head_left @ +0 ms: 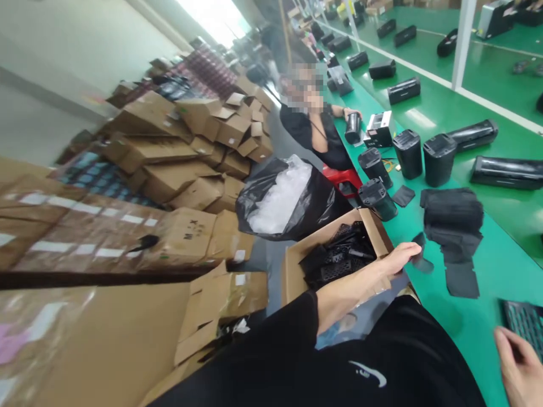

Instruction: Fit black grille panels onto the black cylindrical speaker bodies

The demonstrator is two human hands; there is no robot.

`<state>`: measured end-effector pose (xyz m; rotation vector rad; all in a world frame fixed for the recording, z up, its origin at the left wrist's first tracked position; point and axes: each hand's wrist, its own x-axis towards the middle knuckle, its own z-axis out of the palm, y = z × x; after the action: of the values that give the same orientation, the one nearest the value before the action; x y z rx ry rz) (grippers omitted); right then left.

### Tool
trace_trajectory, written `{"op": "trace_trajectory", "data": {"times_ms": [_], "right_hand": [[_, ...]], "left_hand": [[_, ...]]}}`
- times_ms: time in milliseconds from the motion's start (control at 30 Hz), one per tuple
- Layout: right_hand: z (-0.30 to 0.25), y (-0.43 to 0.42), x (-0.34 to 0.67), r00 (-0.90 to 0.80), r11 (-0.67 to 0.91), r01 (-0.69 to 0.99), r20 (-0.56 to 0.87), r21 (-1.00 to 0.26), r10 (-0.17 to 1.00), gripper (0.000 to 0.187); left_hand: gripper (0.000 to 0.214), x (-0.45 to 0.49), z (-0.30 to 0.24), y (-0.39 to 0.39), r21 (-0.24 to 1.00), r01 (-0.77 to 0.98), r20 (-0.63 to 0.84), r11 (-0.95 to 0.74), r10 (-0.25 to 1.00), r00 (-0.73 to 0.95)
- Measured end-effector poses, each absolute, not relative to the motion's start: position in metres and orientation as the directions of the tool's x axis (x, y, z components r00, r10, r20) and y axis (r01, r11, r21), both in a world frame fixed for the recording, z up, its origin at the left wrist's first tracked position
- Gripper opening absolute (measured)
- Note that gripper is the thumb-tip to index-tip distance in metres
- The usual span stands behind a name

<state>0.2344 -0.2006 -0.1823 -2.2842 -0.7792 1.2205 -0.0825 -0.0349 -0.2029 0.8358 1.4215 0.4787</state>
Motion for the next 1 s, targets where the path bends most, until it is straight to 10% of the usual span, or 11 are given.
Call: {"op": "trace_trajectory", "data": {"times_ms": [100,300,500,733,1000], "right_hand": [[-0.16,-0.169,0.196,0.342,-0.674,-0.223,-0.704,-0.705,0.623,0.08],[-0.163,-0.169,0.188,0.023,-0.642,-0.471,-0.736,-0.605,0.677,0.092],[-0.163,-0.208,0.212,0.297,-0.675,-0.39,-0.779,-0.627,0.553,0.068],[-0.161,-0.242,0.232,0.623,-0.836,-0.146,-0.706,-0.529,0.338,0.079],[-0.196,-0.245,0.259,0.775,-0.912,0.005,-0.574,-0.41,0.262,0.066]], "left_hand": [[0.041,-0.046,-0.187,-0.059,0.644,0.042,-0.72,0.764,0.586,0.373],[0.022,0.004,-0.161,-0.069,0.164,0.015,-0.692,0.986,0.104,0.715],[0.05,0.026,-0.17,-0.051,0.372,0.221,-0.741,0.901,0.145,0.656],[0.02,0.077,-0.181,-0.029,0.855,0.487,-0.519,0.179,0.343,0.783],[0.025,0.151,-0.214,-0.017,0.68,0.535,-0.426,-0.502,0.324,0.845]]}}
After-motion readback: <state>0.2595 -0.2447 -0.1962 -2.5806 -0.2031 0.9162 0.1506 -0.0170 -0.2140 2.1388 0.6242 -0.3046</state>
